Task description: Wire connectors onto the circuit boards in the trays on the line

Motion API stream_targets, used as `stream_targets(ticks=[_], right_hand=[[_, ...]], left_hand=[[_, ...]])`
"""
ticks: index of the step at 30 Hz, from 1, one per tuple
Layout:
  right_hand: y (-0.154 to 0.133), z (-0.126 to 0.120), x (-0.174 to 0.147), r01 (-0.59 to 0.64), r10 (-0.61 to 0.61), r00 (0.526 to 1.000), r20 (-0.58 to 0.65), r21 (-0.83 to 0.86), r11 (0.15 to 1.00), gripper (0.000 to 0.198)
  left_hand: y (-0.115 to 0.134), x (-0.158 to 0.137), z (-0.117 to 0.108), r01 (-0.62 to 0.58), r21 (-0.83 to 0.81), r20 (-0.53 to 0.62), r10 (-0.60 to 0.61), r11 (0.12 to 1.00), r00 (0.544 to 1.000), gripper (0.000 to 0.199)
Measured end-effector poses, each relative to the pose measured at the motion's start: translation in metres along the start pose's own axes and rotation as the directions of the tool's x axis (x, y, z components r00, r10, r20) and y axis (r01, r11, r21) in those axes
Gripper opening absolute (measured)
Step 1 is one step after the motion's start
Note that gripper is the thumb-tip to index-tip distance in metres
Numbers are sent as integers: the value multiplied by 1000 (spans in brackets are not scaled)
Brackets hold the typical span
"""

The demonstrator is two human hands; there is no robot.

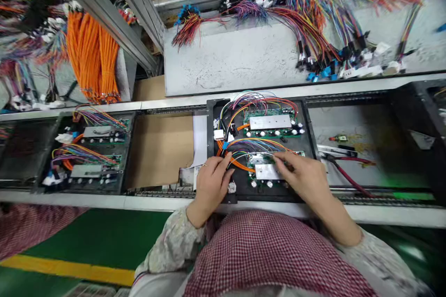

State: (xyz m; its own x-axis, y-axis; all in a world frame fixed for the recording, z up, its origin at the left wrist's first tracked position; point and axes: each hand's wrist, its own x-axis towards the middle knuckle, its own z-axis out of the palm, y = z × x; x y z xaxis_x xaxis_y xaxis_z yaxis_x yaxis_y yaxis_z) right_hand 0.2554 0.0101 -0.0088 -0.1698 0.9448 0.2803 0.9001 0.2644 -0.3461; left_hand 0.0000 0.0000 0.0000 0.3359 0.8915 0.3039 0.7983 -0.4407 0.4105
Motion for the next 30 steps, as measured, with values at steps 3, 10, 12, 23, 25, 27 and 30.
stream_targets(ticks=[3,10,12,23,25,27,30], right_hand=[[-1,0,3,-10,10,999,47,17,1000,33],[-6,-6,6,-6,6,992,128,5,1000,30],[-1,-24,7,-1,0,992,122,9,1000,33],[142,-59,175,-193,270,958,100,-472,860,38],[152,-36,213,-142,217,969,118,-454,880,37],[152,-15,241,-80,141,983,116,-422,903,40],[147,2,269,1,40,994,99,-384,923,43]], left_hand=[[1,-1,0,14,2,3,-14,1000,1000,38],[1,0,-1,-4,3,-22,4,1000,1000,43],[1,1,-2,-7,0,-37,7,1000,999,44],[-8,-1,2,-20,-16,-107,18,1000,994,53],[-9,-3,2,2,-24,-89,-4,1000,996,56],[-10,-6,2,34,-31,-54,-36,999,998,58],[-10,-8,3,83,-41,-13,-84,996,996,59]])
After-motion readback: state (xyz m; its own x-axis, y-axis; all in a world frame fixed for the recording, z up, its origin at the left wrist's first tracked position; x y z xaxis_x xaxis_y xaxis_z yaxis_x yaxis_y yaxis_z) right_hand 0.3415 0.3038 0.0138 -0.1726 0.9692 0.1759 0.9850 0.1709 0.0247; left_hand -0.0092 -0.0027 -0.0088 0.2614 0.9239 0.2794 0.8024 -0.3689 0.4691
